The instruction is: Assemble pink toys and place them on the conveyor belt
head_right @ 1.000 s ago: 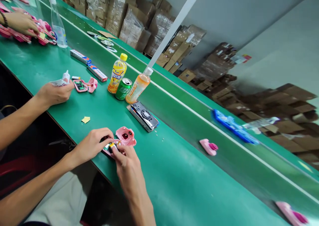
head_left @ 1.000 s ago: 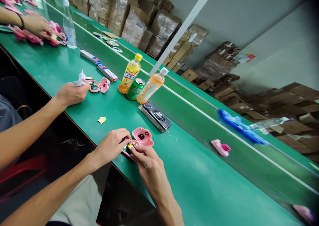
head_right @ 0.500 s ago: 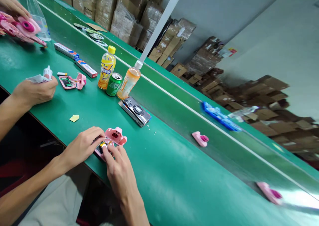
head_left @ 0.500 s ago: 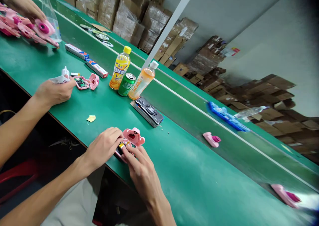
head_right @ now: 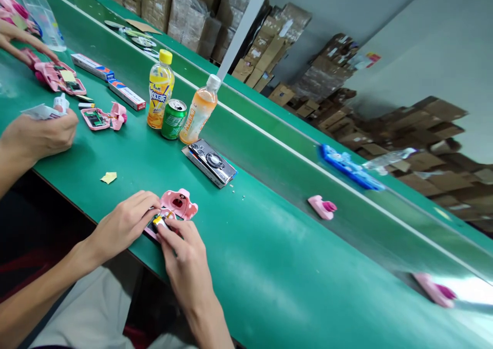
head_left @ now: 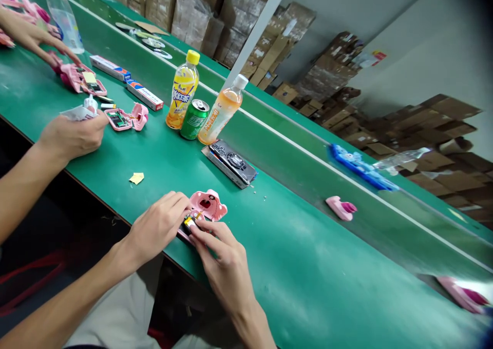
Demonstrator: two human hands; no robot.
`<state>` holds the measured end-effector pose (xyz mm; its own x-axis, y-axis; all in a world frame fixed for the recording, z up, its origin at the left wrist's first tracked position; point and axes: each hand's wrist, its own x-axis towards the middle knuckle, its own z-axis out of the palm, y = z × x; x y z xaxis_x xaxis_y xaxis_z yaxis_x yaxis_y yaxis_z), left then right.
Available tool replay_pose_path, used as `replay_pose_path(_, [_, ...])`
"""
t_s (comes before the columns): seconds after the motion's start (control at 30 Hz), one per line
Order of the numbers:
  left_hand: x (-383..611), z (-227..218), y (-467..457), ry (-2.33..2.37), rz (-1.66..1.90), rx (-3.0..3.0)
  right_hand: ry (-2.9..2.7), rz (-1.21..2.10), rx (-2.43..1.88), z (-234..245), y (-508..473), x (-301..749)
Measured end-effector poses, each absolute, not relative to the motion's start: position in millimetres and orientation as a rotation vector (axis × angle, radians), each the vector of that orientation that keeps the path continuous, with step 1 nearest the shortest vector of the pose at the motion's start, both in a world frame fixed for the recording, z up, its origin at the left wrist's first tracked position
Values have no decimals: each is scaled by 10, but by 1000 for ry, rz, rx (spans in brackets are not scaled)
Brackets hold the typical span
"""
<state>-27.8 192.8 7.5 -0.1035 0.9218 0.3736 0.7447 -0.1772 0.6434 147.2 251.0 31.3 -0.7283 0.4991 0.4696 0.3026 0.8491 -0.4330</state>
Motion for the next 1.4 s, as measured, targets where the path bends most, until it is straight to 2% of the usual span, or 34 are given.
replay_pose_path(0.27, [-309,144,1900,1801,1175,1832,-2630,109,-471,332,2465,1528])
replay_pose_path(0.5, [-560,163,1701,1515,949,2026,-2602,-132,-500,245,2377,1582])
replay_pose_path(0.7, [-532,105,1698,1552,1010,2161,-2477,-26,-549,161,2402,1549])
replay_pose_path(0.9, [-489,-9,1726,1580,1042,2165,-2226,-90,-621,137,2240,1621])
replay_pose_path(1.0, [-446,-76,1718,1636,1052,2178,-2159,28,-730,292,2417,1689])
replay_pose_path(1.07, [-411,-79,1707,1703,1046,2195,-2286,191,-1099,522,2736,1593])
replay_pose_path(1.13, [-378,-45,1702,1758,1004,2214,-2667,451,-1633,801,3140,1355])
replay_pose_path(1.27, [-329,66,1715,1844,879,2171,-3111,869,-1803,1183,3762,745])
replay_pose_path(1.4, [-289,144,1712,1841,899,2041,-3394,929,-1828,1254,3832,390])
